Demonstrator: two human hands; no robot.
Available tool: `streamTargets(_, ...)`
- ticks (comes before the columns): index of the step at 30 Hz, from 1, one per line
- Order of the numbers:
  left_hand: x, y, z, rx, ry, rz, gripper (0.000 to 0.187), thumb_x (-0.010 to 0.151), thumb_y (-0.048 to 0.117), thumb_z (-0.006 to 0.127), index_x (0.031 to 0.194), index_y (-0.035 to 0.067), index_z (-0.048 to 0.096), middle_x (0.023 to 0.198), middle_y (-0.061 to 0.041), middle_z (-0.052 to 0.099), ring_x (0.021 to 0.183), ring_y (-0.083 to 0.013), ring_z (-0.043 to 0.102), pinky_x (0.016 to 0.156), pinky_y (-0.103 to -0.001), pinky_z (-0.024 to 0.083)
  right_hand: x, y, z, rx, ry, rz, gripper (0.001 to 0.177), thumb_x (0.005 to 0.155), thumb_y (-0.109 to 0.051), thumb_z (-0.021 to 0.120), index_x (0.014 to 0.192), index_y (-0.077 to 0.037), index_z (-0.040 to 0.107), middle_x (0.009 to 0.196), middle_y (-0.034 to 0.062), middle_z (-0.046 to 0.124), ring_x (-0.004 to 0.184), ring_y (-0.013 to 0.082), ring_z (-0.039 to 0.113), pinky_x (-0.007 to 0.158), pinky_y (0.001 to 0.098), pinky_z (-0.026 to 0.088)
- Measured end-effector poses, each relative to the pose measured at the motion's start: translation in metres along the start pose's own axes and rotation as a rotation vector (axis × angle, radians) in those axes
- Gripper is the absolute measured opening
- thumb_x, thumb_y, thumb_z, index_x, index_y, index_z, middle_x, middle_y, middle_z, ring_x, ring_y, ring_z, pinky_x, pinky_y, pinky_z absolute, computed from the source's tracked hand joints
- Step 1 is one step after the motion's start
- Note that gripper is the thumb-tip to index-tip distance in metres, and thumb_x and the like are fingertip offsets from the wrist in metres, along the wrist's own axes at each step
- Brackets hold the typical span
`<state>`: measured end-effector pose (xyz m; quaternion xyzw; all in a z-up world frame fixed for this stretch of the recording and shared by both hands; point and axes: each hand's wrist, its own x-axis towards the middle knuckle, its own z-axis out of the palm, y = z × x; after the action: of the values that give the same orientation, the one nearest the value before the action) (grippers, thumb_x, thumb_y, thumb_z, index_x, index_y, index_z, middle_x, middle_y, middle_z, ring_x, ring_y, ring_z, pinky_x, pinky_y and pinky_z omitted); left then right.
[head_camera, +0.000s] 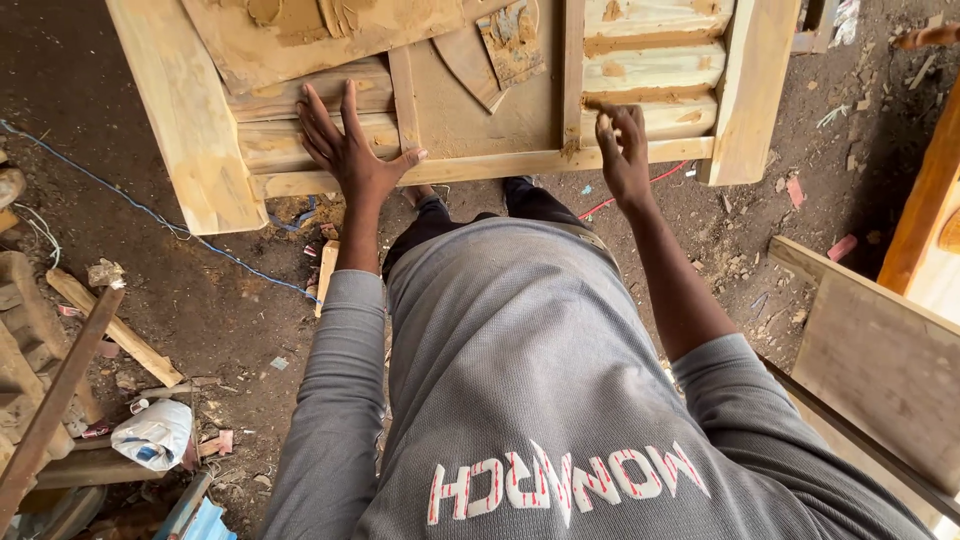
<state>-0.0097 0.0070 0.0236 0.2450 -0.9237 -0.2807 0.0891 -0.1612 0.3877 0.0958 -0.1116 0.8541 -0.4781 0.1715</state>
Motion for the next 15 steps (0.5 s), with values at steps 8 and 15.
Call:
streamTargets(8, 0.004, 0.007, -0.015, -0.056, -0.059, -0.039, 0.133, 0.062, 0.065, 0.097, 0.164, 0.028, 0.021, 0.17, -0.021, -0.007, 0.156, -0.0467, -0.006, 0.12, -0.073, 0.0, 0.136, 0.016, -0.015, -0.221, -0.072, -0.337, 0.042, 0.105, -0.022, 0.046, 0.143, -0.019, 0.064, 0.129, 0.0116, 0.051, 0.123, 0.0296, 0.051, 0.109, 0.0425, 0.05)
streamTargets(15, -0.057, -0.008, -0.031, -0.106, 0.395, -0.193, 0.095, 0.093, 0.06, 0.078, 0.162, 0.017, 0.03, 0.173, -0.018, 0.021, 0.162, -0.0416, 0.022, 0.132, -0.067, 0.025, 0.212, -0.002, -0.02, -0.663, -0.149, -0.319, 0.066, 0.106, -0.064, 0.049, 0.158, -0.024, 0.048, 0.166, 0.0217, 0.017, 0.152, 0.0472, 0.01, 0.123, 0.0631, 0.01)
